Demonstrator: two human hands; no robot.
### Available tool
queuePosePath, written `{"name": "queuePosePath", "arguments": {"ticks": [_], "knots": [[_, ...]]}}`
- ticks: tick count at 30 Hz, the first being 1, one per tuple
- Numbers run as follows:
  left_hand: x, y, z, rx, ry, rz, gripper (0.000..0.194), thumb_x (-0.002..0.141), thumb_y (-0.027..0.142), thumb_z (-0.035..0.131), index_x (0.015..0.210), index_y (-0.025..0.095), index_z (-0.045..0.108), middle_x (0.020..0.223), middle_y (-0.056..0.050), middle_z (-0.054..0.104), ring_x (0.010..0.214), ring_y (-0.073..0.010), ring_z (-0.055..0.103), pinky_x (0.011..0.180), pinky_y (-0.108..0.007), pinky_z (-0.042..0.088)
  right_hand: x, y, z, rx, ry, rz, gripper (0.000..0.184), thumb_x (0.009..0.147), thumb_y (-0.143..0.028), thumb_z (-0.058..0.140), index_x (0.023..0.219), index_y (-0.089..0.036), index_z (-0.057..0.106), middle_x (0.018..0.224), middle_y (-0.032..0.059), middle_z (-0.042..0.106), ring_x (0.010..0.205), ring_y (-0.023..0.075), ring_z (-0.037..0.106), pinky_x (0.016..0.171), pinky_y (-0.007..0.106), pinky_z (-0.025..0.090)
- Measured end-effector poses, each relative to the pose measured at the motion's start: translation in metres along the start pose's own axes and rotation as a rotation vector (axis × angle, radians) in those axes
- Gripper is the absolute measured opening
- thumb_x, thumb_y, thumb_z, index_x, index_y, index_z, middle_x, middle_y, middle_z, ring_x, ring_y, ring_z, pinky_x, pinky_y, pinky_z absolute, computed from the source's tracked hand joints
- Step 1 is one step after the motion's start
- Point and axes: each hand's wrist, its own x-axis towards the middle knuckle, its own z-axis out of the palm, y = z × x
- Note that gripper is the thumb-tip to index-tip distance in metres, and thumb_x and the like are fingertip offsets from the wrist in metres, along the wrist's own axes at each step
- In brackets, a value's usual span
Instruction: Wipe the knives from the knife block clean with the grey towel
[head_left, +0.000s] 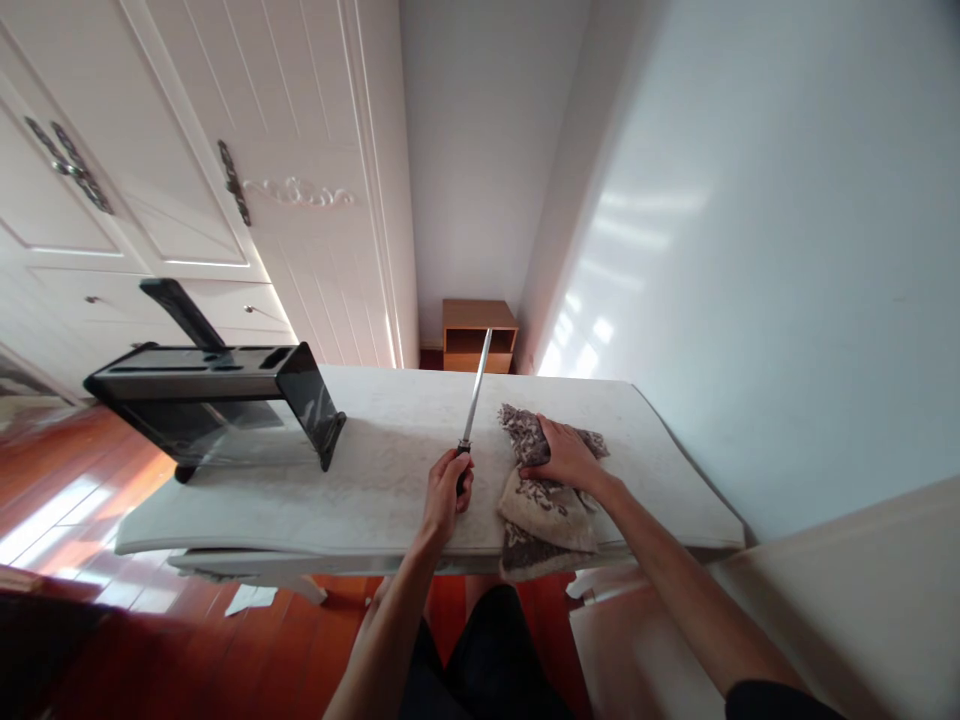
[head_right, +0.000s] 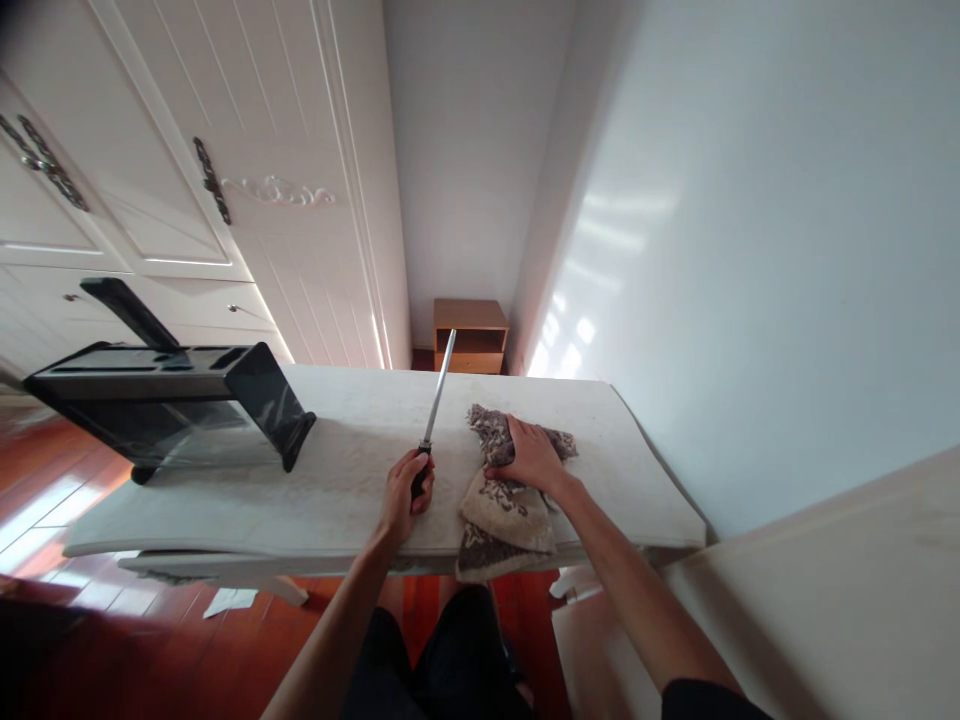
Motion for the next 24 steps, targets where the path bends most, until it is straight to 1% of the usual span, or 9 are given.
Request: {"name": "queuePosePath", "arguments": {"ticks": [2, 4, 7, 11, 14, 17, 21, 22, 24], "knots": [[0.0, -0.003, 0.001, 0.01, 0.001, -0.027, 0.048, 0.076, 0.064, 0.058, 0.078, 0.016, 0.052, 0.05, 0.008, 0.041, 0.031, -0.0024, 0.023, 0.032, -0.017, 0.014, 0.0, -0.002, 0.003, -0.007, 0.045, -0.015, 0.112, 0.063, -0.056, 0.081, 0.15, -0.004, 0.034, 0.141, 0.0236, 0.051, 0.132, 0.035, 0.048, 0.113, 0.045, 0.034], [0.0, -0.006, 0.001, 0.028, 0.011, -0.047, 0.058, 0.078, 0.073, 0.049, 0.077, 0.015, 0.053, 0.046, 0.006, 0.041, 0.03, -0.0036, 0.023, 0.032, -0.018, 0.013, -0.001, -0.004, 0.009, -0.004, 0.104, -0.054, 0.097, 0.068, -0.046, 0.079, 0.147, -0.007, 0.04, 0.136, 0.0199, 0.056, 0.127, 0.0324, 0.052, 0.111, 0.044, 0.036], [0.002, -0.011, 0.001, 0.105, 0.029, -0.025, 0.066, 0.079, 0.08, 0.041, 0.075, 0.015, 0.054, 0.044, 0.004, 0.042, 0.031, -0.0053, 0.026, 0.032, -0.019, 0.015, -0.006, -0.008, 0.017, 0.008, 0.204, -0.101, 0.082, 0.071, -0.035, 0.074, 0.144, -0.012, 0.045, 0.131, 0.0157, 0.06, 0.121, 0.0307, 0.056, 0.108, 0.044, 0.039], [0.001, -0.011, 0.002, 0.167, 0.036, 0.006, 0.069, 0.08, 0.082, 0.037, 0.077, 0.015, 0.054, 0.044, 0.004, 0.043, 0.031, -0.0066, 0.028, 0.032, -0.02, 0.016, -0.013, -0.013, 0.021, 0.079, 0.282, -0.127, 0.079, 0.071, -0.031, 0.073, 0.144, -0.016, 0.047, 0.128, 0.0132, 0.063, 0.117, 0.0312, 0.059, 0.105, 0.045, 0.042], [-0.001, -0.008, 0.004, 0.168, 0.057, 0.026, 0.068, 0.079, 0.083, 0.039, 0.081, 0.016, 0.053, 0.044, 0.005, 0.043, 0.031, -0.0068, 0.028, 0.032, -0.02, 0.016, -0.017, -0.013, 0.017, 0.208, 0.34, -0.141, 0.08, 0.07, -0.028, 0.071, 0.145, -0.018, 0.047, 0.131, 0.0108, 0.063, 0.117, 0.0295, 0.06, 0.105, 0.044, 0.044], [-0.001, -0.008, 0.004, 0.169, 0.066, 0.041, 0.068, 0.079, 0.083, 0.039, 0.085, 0.016, 0.051, 0.047, 0.005, 0.044, 0.032, -0.0064, 0.029, 0.033, -0.019, 0.018, -0.025, -0.014, 0.01, 0.296, 0.402, -0.163, 0.083, 0.072, -0.026, 0.069, 0.149, -0.021, 0.041, 0.132, 0.0081, 0.062, 0.117, 0.0271, 0.06, 0.103, 0.042, 0.046], [0.001, -0.011, 0.002, 0.207, 0.071, 0.044, 0.074, 0.077, 0.089, 0.034, 0.088, 0.017, 0.051, 0.051, 0.005, 0.046, 0.033, -0.0066, 0.031, 0.033, -0.019, 0.02, -0.041, -0.03, 0.002, 0.223, 0.418, -0.213, 0.085, 0.074, -0.023, 0.068, 0.153, -0.028, 0.036, 0.12, 0.0049, 0.064, 0.104, 0.025, 0.063, 0.093, 0.039, 0.051], [0.001, -0.012, 0.002, 0.225, 0.075, 0.044, 0.075, 0.077, 0.09, 0.032, 0.088, 0.017, 0.051, 0.052, 0.004, 0.047, 0.033, -0.0068, 0.032, 0.034, -0.019, 0.02, -0.044, -0.036, 0.001, 0.18, 0.416, -0.24, 0.086, 0.075, -0.023, 0.069, 0.153, -0.029, 0.034, 0.119, 0.005, 0.063, 0.103, 0.025, 0.063, 0.092, 0.039, 0.051], [0.002, -0.013, 0.002, 0.271, 0.079, 0.049, 0.077, 0.077, 0.091, 0.029, 0.084, 0.017, 0.052, 0.052, 0.003, 0.048, 0.034, -0.0074, 0.034, 0.034, -0.02, 0.022, -0.049, -0.049, 0.002, 0.068, 0.409, -0.321, 0.089, 0.075, -0.024, 0.071, 0.155, -0.03, 0.032, 0.124, 0.0075, 0.058, 0.104, 0.0261, 0.061, 0.091, 0.04, 0.051]]}}
